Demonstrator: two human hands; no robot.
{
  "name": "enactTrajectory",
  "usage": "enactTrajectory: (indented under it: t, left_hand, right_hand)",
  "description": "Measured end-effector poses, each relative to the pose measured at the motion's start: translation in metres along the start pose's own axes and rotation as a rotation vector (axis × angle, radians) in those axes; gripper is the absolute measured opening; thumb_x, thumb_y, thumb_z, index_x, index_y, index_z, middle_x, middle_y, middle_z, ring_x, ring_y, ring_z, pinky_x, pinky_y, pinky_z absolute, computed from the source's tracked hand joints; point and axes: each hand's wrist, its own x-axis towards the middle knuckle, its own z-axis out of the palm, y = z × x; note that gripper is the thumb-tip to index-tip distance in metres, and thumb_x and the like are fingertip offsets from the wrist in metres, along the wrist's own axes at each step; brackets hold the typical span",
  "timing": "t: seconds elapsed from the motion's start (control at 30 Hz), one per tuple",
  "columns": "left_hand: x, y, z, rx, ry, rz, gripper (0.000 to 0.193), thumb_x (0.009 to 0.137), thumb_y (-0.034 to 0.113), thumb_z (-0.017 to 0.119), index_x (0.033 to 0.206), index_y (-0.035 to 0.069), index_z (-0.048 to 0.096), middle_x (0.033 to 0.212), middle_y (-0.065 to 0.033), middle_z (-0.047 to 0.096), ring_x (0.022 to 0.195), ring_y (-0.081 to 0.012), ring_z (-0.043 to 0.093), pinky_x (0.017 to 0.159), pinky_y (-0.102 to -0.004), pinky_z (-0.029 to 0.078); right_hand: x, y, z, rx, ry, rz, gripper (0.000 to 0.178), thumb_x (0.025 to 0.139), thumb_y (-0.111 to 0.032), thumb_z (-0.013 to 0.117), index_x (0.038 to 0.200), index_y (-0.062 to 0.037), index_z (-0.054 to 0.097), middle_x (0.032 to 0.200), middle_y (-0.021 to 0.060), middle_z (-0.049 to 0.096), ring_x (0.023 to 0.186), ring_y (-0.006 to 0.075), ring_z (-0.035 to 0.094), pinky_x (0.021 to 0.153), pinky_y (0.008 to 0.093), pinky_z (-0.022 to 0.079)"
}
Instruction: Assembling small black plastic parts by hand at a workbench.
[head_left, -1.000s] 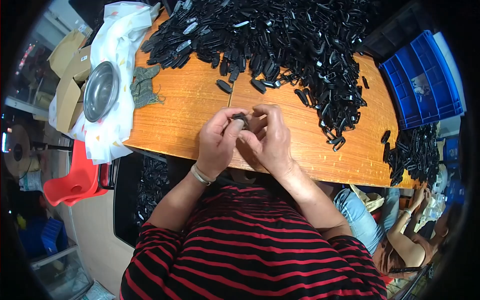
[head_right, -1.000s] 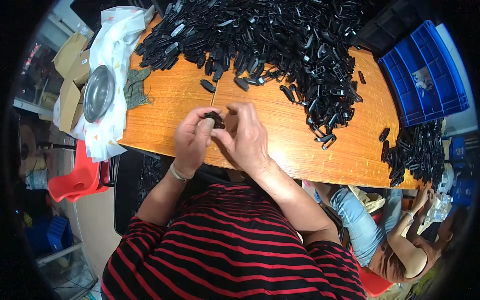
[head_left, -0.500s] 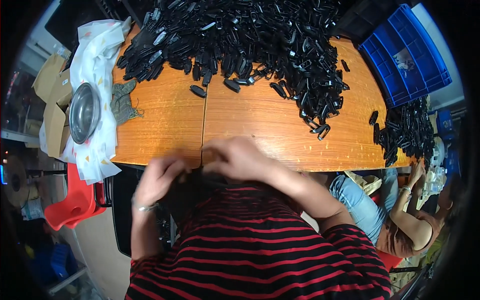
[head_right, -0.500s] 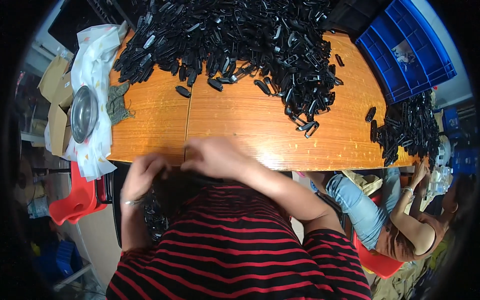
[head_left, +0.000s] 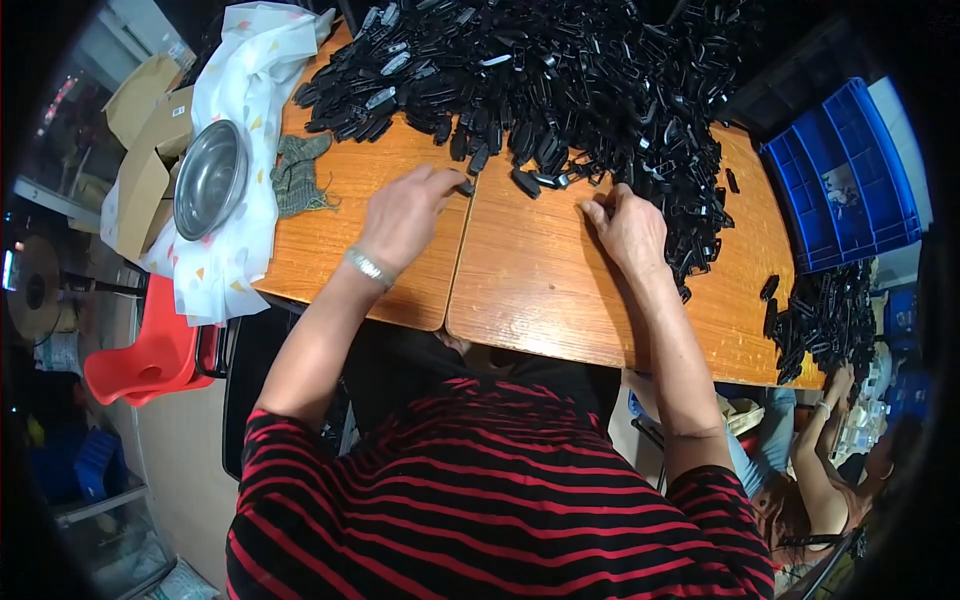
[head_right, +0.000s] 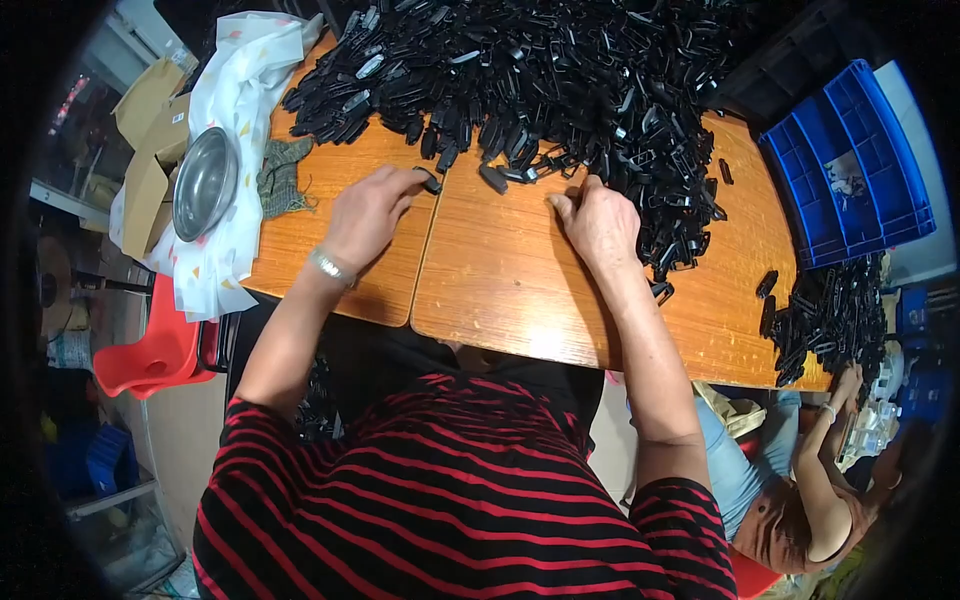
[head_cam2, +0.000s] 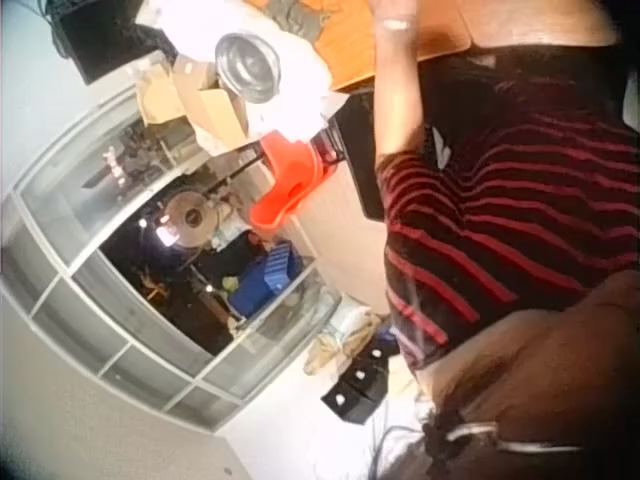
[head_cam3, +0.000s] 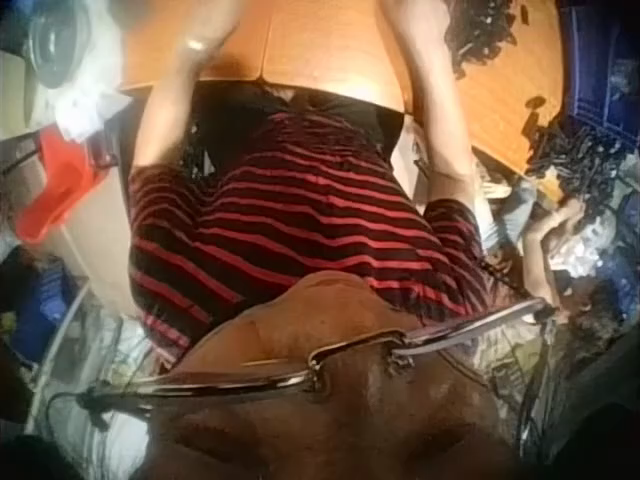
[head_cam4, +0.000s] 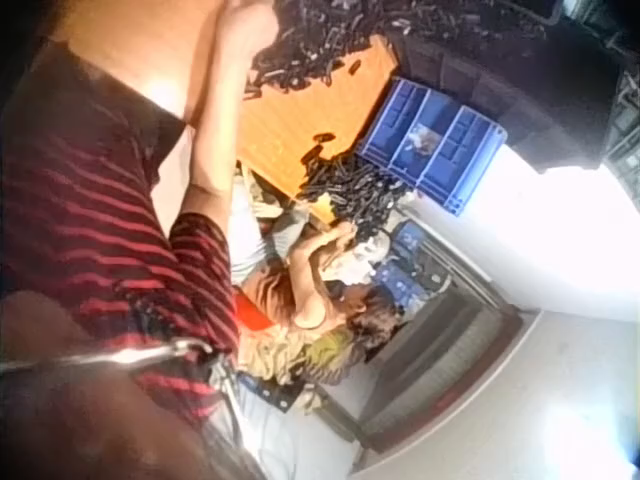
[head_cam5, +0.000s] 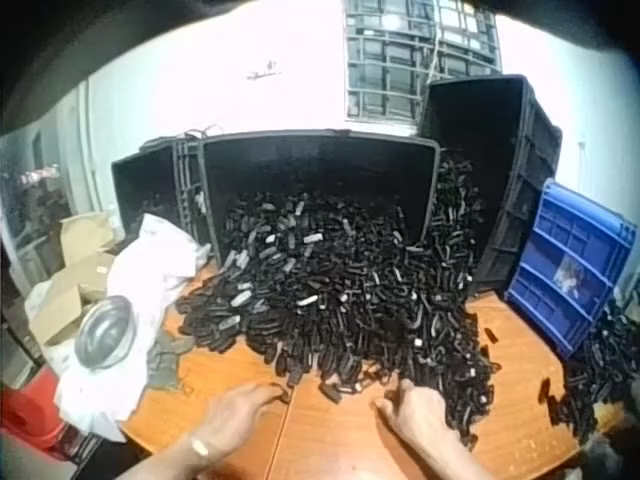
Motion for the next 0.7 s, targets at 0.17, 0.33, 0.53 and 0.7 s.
enactTrajectory:
  t: [0.17, 0.33, 0.53, 0.7]
  left_hand:
    - [0.028, -0.011, 0.019, 0.129, -0.078, 0.143, 0.022, 0.083, 0.006, 0.063, 0.105, 0.008, 0.065, 0.09, -0.0121, 0.06, 0.086, -0.0332, 0.061, 0.072, -0.0424, 0.05]
    - [0.035, -0.015, 0.024, 0.178, -0.045, 0.245, 0.017, 0.082, 0.005, 0.064, 0.099, 0.004, 0.065, 0.092, -0.0117, 0.058, 0.091, -0.0322, 0.06, 0.074, -0.0421, 0.05]
    - [0.019, -0.001, 0.026, -0.205, 0.108, 0.125, 0.024, 0.088, 0.006, 0.062, 0.112, 0.003, 0.063, 0.093, -0.007, 0.062, 0.084, -0.0217, 0.061, 0.074, -0.0303, 0.051]
    - [-0.003, 0.039, 0.026, -1.324, -0.124, -0.334, 0.026, 0.096, 0.011, 0.058, 0.12, 0.0, 0.06, 0.096, -0.0023, 0.066, 0.08, -0.0072, 0.06, 0.073, -0.0212, 0.049]
  right_hand:
    - [-0.012, 0.004, -0.003, 0.02, -0.016, -0.088, 0.036, 0.082, -0.03, 0.074, 0.093, 0.001, 0.059, 0.077, 0.0205, 0.068, 0.073, 0.0365, 0.068, 0.067, 0.0434, 0.054]
    - [-0.023, 0.006, -0.002, 0.015, 0.009, -0.178, 0.026, 0.079, -0.008, 0.072, 0.093, 0.0006, 0.053, 0.082, 0.0225, 0.067, 0.075, 0.039, 0.067, 0.065, 0.0446, 0.053]
    - [-0.041, -0.034, -0.018, 0.467, -0.074, -0.16, 0.035, 0.085, 0.002, 0.066, 0.116, 0.0015, 0.05, 0.098, 0.0198, 0.07, 0.09, 0.0279, 0.07, 0.076, 0.0352, 0.055]
    - [-0.042, -0.066, -0.005, 0.995, -0.013, -0.125, 0.027, 0.089, 0.001, 0.065, 0.114, 0.004, 0.055, 0.098, 0.0063, 0.067, 0.09, 0.0117, 0.064, 0.078, 0.0243, 0.053]
